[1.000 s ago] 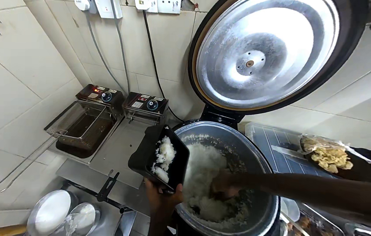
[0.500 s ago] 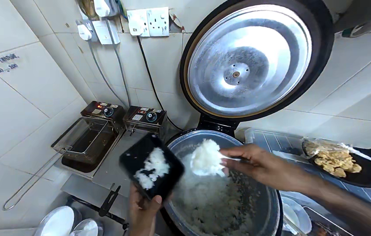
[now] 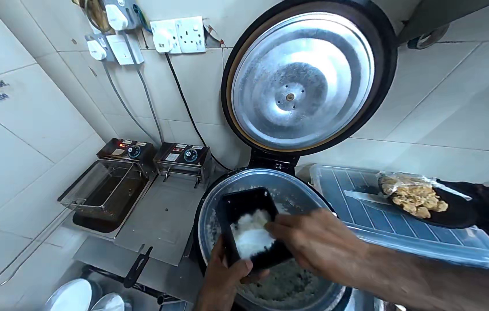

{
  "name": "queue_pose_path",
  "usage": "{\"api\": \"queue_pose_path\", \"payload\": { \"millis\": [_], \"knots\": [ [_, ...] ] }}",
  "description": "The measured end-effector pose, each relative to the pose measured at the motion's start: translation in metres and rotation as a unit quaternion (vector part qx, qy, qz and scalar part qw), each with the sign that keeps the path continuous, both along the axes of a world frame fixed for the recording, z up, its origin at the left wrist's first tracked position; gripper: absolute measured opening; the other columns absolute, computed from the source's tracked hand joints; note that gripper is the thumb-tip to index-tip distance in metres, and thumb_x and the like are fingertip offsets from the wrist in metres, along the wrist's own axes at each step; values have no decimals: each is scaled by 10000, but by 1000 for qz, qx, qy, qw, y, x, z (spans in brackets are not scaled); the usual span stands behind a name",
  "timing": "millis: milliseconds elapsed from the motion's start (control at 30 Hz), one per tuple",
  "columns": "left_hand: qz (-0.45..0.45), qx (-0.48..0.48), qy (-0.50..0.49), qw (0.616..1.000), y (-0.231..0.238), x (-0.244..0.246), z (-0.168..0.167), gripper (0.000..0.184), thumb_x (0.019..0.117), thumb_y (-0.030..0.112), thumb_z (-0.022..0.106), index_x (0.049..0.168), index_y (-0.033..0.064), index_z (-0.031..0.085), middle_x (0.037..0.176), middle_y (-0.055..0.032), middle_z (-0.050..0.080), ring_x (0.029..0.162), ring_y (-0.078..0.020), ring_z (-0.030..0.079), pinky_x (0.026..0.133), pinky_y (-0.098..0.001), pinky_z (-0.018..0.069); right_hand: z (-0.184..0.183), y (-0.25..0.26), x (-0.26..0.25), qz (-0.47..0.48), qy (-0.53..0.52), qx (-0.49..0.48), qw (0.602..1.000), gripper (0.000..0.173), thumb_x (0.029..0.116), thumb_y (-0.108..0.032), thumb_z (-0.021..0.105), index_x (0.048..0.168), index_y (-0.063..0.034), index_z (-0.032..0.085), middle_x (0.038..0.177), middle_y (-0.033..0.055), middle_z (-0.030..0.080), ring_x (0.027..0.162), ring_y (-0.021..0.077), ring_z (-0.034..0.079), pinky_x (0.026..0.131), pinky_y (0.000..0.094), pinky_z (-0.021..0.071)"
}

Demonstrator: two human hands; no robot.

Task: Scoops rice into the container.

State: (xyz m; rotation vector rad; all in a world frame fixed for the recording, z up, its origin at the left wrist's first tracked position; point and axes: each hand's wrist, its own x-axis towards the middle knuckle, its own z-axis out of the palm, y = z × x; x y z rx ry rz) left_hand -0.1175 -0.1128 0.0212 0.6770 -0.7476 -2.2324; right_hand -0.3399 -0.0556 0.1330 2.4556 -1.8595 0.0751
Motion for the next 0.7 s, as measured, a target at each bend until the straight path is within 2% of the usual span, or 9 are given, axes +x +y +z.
{"api": "queue_pose_path", "payload": {
  "millis": [67, 167, 233, 300, 400, 467, 567, 633, 700],
  "knots": [
    [13, -35, -26, 999, -4, 4, -2, 1077, 731, -4, 829, 1579, 37, 166, 1356, -230, 577, 1059, -425, 697, 760, -623, 632, 10, -5, -7, -11, -6, -43, 999, 169, 933, -179, 599, 1038, -191, 731, 812, 14, 674, 594, 228, 651, 454, 442, 511],
    [31, -108, -30, 993, -17, 17, -8, 1116, 698, 112, 918, 1568, 15, 226, 1368, -217, 571, 1124, -398, 676, 805, -632, 627, 28, -23, -16, -30, 3, -139, 990, 221, 965, -278, 546, 1028, -241, 755, 784, -56, 636, 568, 150, 609, 425, 376, 465],
    [23, -168, -13, 985, -27, 22, -10, 1038, 726, 118, 902, 1541, -23, 275, 1348, -216, 585, 1152, -362, 662, 873, -598, 615, 14, -33, -5, -4, -22, -86, 996, 150, 963, -253, 581, 960, -223, 728, 777, -38, 649, 595, 174, 631, 453, 414, 491],
    [36, -190, -23, 981, -34, 27, -9, 994, 718, 119, 900, 1510, -39, 320, 1299, -197, 619, 1126, -314, 674, 893, -535, 615, -1, -41, 5, 29, -49, -14, 998, 141, 996, -237, 573, 955, -210, 706, 800, -16, 670, 640, 197, 658, 504, 444, 517],
    [112, -131, -15, 985, -39, 43, -14, 1030, 689, 111, 921, 1518, 12, 317, 1275, -213, 624, 1071, -372, 697, 816, -617, 625, 7, -60, -11, 27, -86, -48, 995, 175, 1017, -216, 569, 1095, -165, 718, 923, 17, 710, 742, 212, 700, 593, 462, 580],
    [171, -111, 16, 979, -42, 61, -19, 1021, 693, 112, 927, 1506, 49, 313, 1254, -230, 628, 1020, -419, 710, 772, -651, 622, 3, -77, -31, -8, -54, -52, 997, 193, 1017, -178, 582, 1166, -117, 690, 1013, 52, 681, 862, 233, 695, 709, 444, 597],
    [237, -90, 58, 966, -45, 83, -24, 992, 692, 143, 935, 1476, 78, 331, 1247, -252, 636, 998, -472, 708, 771, -675, 610, -43, -99, -46, -115, 34, 144, 982, 315, 898, -72, 705, 1212, -70, 674, 1130, 158, 685, 973, 377, 685, 779, 576, 562],
    [263, -76, 81, 959, -44, 89, -24, 944, 670, 157, 945, 1421, 77, 378, 1217, -260, 652, 989, -480, 710, 762, -679, 607, -93, -114, -52, -146, 71, 259, 952, 404, 910, -74, 691, 1308, -59, 628, 1206, 211, 667, 1064, 439, 655, 835, 628, 523],
    [267, -79, 99, 955, -42, 93, -24, 879, 680, 162, 940, 1389, 93, 424, 1212, -251, 665, 1000, -474, 710, 775, -679, 603, -135, -132, -55, -167, 68, 281, 943, 433, 920, -83, 669, 1348, -76, 610, 1231, 211, 664, 1093, 436, 650, 847, 619, 525]
  ]
}}
